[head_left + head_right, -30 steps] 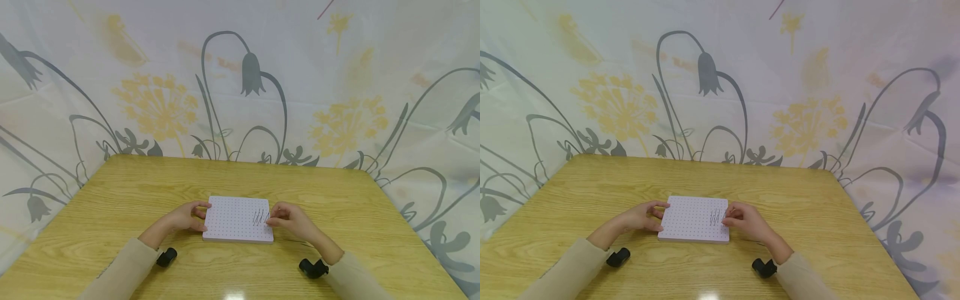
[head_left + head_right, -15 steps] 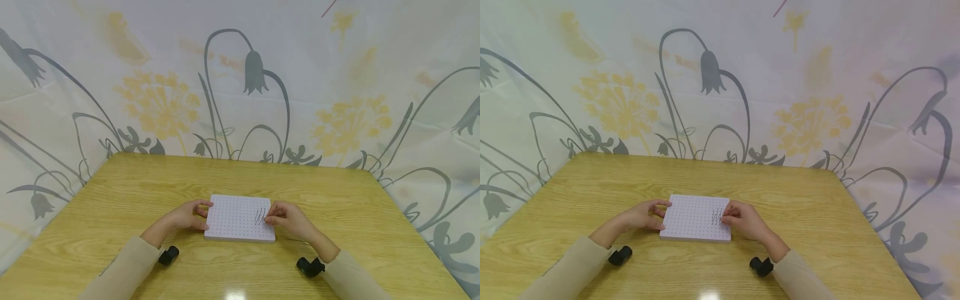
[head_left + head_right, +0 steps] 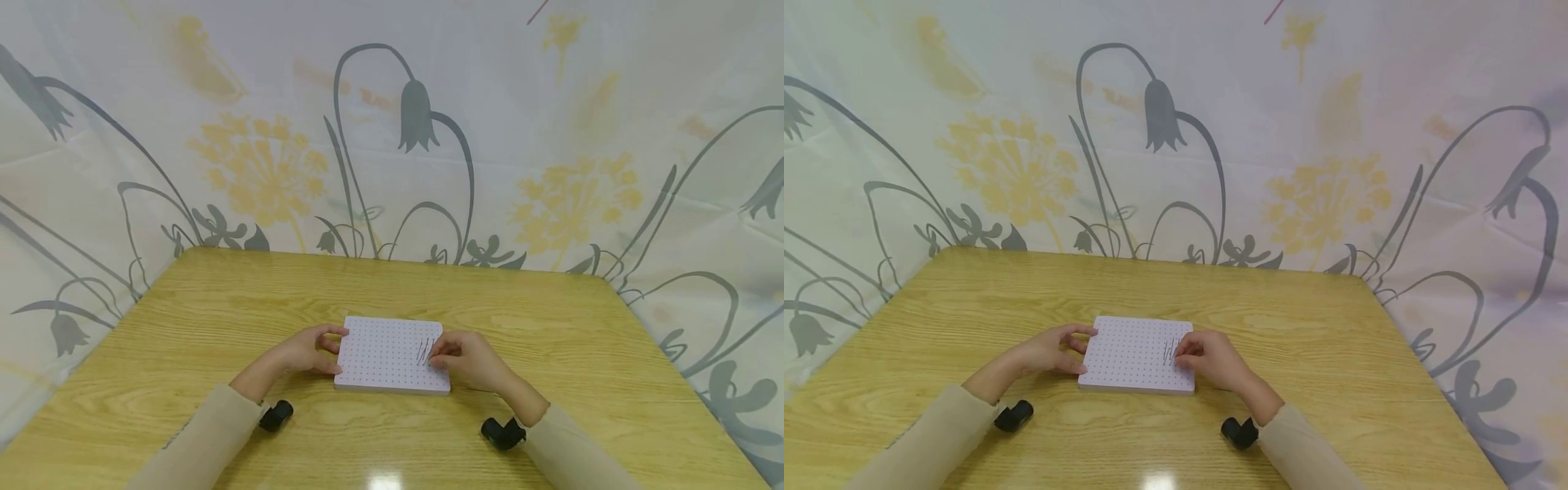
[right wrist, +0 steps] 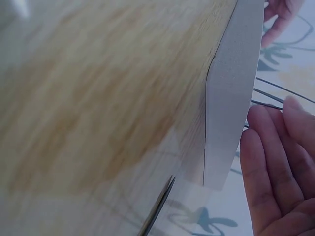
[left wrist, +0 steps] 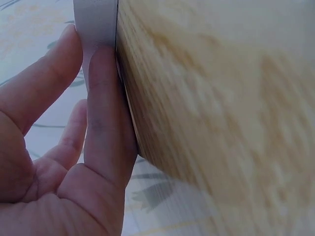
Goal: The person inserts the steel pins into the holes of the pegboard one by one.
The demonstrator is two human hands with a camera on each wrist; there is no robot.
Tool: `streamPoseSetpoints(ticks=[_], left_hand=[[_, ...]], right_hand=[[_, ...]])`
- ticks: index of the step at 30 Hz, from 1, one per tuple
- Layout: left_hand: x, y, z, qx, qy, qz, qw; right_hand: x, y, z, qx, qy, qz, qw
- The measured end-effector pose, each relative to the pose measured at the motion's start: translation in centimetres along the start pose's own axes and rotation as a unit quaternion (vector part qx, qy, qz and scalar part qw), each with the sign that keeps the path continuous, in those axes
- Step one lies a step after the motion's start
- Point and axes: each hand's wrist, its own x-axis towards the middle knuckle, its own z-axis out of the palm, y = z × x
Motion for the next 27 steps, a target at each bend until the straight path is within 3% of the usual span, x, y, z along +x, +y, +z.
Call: streamPoseSetpoints(ticks=[6,27], left_hand=[[0.2,-0.2,0.0,-0.009,-0.001,0.008,0.9999],[0.0,-0.1,0.1,-0.010,0.006,0.000,0.9999]], right_hand=[[-0.2,-0.3,0.0,-0.017,0.000,0.013,0.9998],[-1.5,-0.4,-1.7,-0.024,0.006,-0.014,0.9996]])
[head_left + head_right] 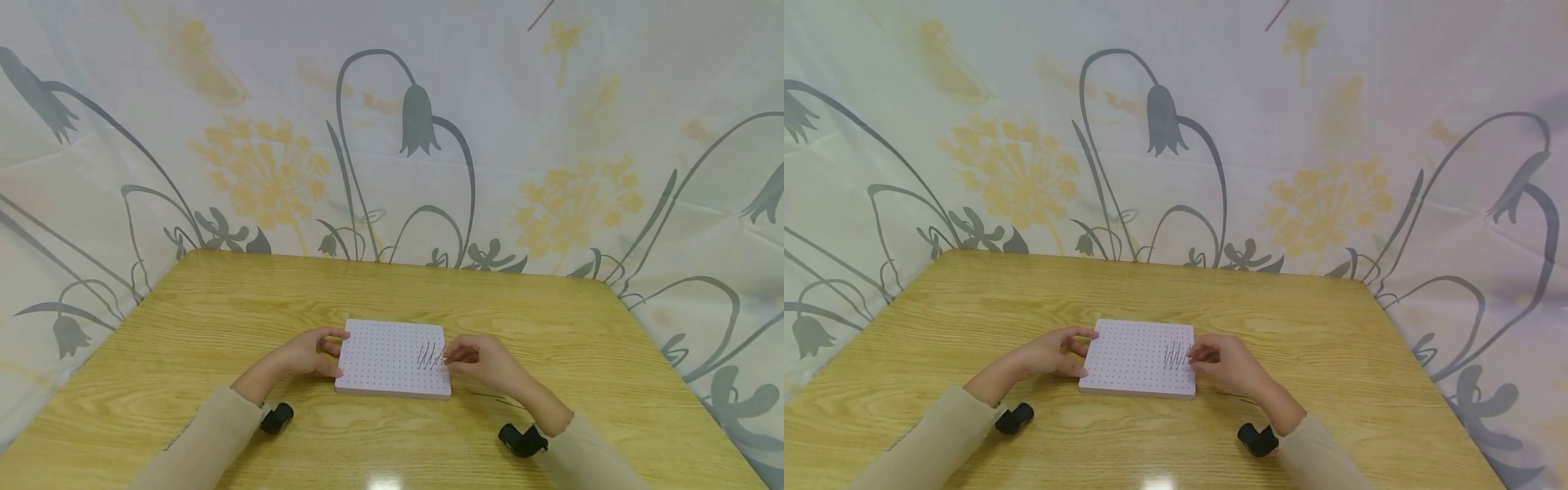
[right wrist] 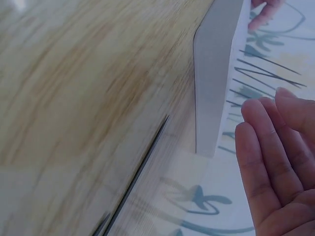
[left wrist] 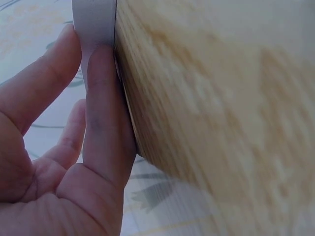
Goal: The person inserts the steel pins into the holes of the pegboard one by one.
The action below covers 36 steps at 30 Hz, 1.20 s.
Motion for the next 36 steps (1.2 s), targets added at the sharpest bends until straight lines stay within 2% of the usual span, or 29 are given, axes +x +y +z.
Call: streamPoseSetpoints(ticks=[10,21,29,36], left_hand=[[0.0,-0.1,0.1,-0.005,0.001,-0.005,1.0000],[0.0,-0.1,0.0,-0.001,0.000,-0.003,1.0000],[-0.1,0.0,-0.1,0.002,-0.004,-0.001,1.0000],[0.0,0.1,0.0,0.001,-0.003,-0.003,1.0000]], right_hand=[[-1.2,0.8,-1.1,-0.027,0.007,0.011,0.9996],[-2.5,1.5,-2.0,-0.023,0.001,0.023,0.9995],[-3.1,2.4,-2.3,-0.039,-0.038,0.036,0.9979],[-3.5,2.6,-2.5,-0.013,-0.084,0.037,0.9957]])
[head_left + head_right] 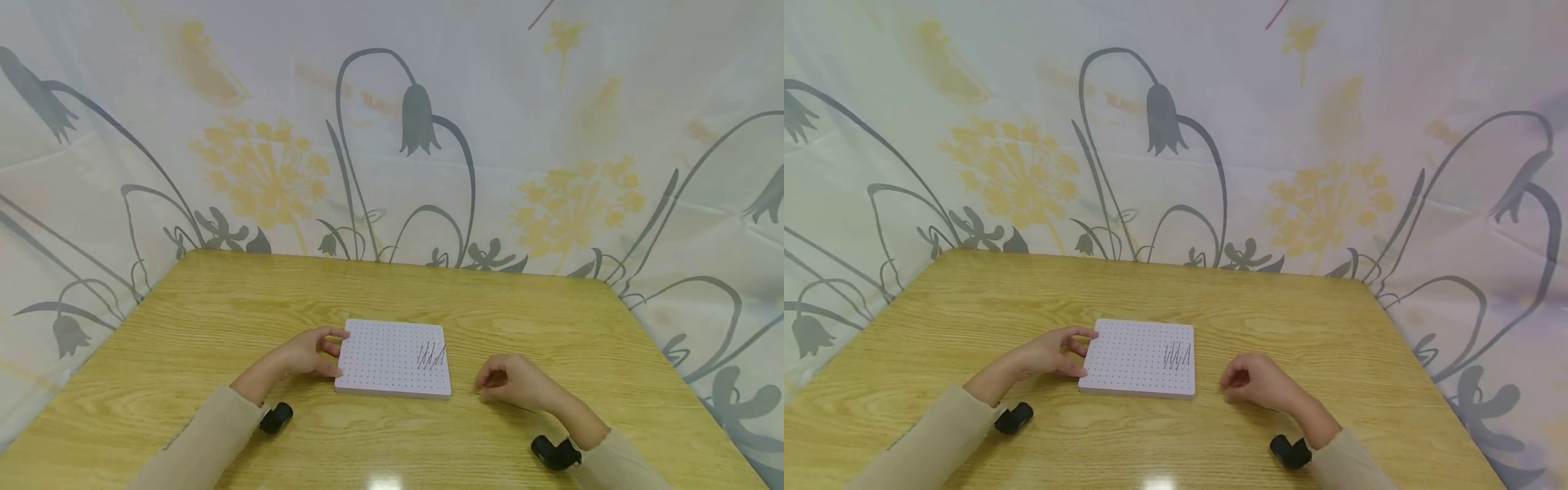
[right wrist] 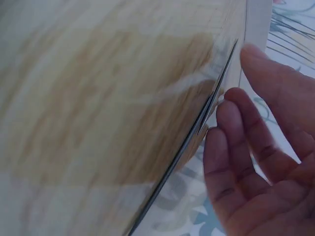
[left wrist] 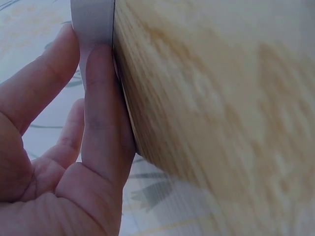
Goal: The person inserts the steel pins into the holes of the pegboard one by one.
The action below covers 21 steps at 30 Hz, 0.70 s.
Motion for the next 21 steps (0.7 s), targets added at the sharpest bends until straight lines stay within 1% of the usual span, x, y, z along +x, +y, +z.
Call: streamPoseSetpoints(ticks=[3,6,10,17,21], left_hand=[[0.01,-0.03,-0.01,-0.001,0.000,0.001,1.0000],[0.05,-0.05,-0.05,-0.002,0.000,0.001,1.0000],[0.02,0.05,-0.06,0.002,0.000,0.001,1.0000],[0.00,0.06,-0.02,-0.001,0.001,-0.001,1.0000],[0.02,0.03,0.03,-0.002,0.000,-0.001,1.0000]], right_hand=[[-0.03,0.24,-0.13,0.008,-0.019,0.001,0.9998],[0.10,0.57,-0.18,0.017,-0.034,0.019,0.9991],[0.31,0.88,-0.18,0.018,-0.044,0.034,0.9983],[0.35,1.03,-0.15,0.019,-0.056,0.030,0.9978],[0.21,0.92,-0.24,0.024,-0.075,0.014,0.9968]])
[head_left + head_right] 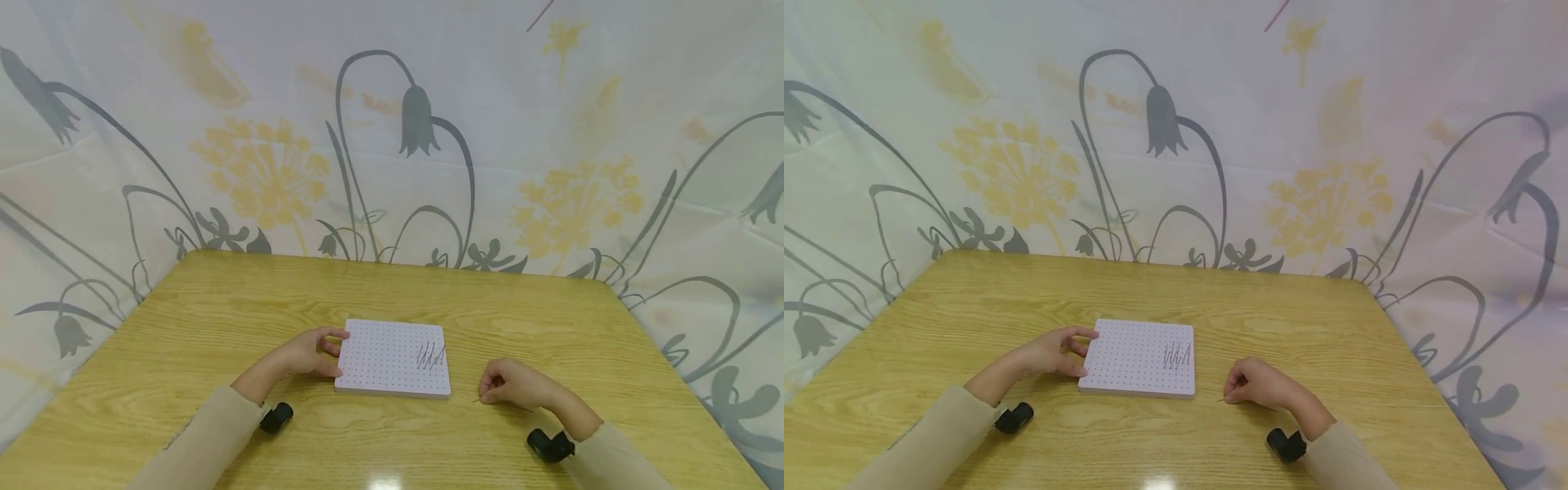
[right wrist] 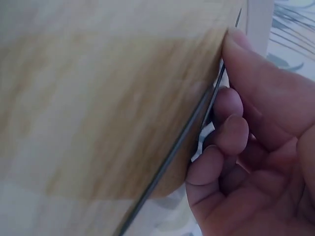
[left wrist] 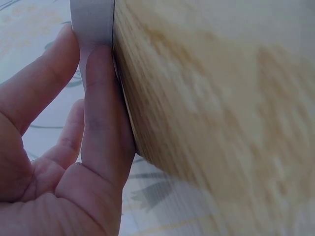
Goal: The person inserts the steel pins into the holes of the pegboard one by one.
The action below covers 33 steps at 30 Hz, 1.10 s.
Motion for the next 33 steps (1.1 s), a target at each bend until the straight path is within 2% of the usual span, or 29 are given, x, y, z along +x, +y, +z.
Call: streamPoseSetpoints(ticks=[6,11,18,25,33], left_hand=[[0.0,0.0,0.0,0.012,0.000,0.003,0.9999],[0.1,-0.1,0.1,0.007,0.000,0.001,1.0000],[0.0,0.0,0.1,0.004,0.001,-0.003,1.0000],[0.0,0.0,0.1,0.000,0.001,-0.007,1.0000],[-0.1,0.0,0.1,-0.008,0.003,-0.007,0.9999]], right_hand=[[-0.1,0.0,-0.3,0.006,-0.024,-0.004,0.9997],[0.0,0.3,-0.5,0.018,-0.018,0.014,0.9996],[0.6,0.1,-0.2,0.055,0.055,-0.001,0.9970],[1.3,-0.6,0.4,0.038,0.116,-0.015,0.9924],[2.4,-1.3,1.3,0.098,0.135,-0.023,0.9857]])
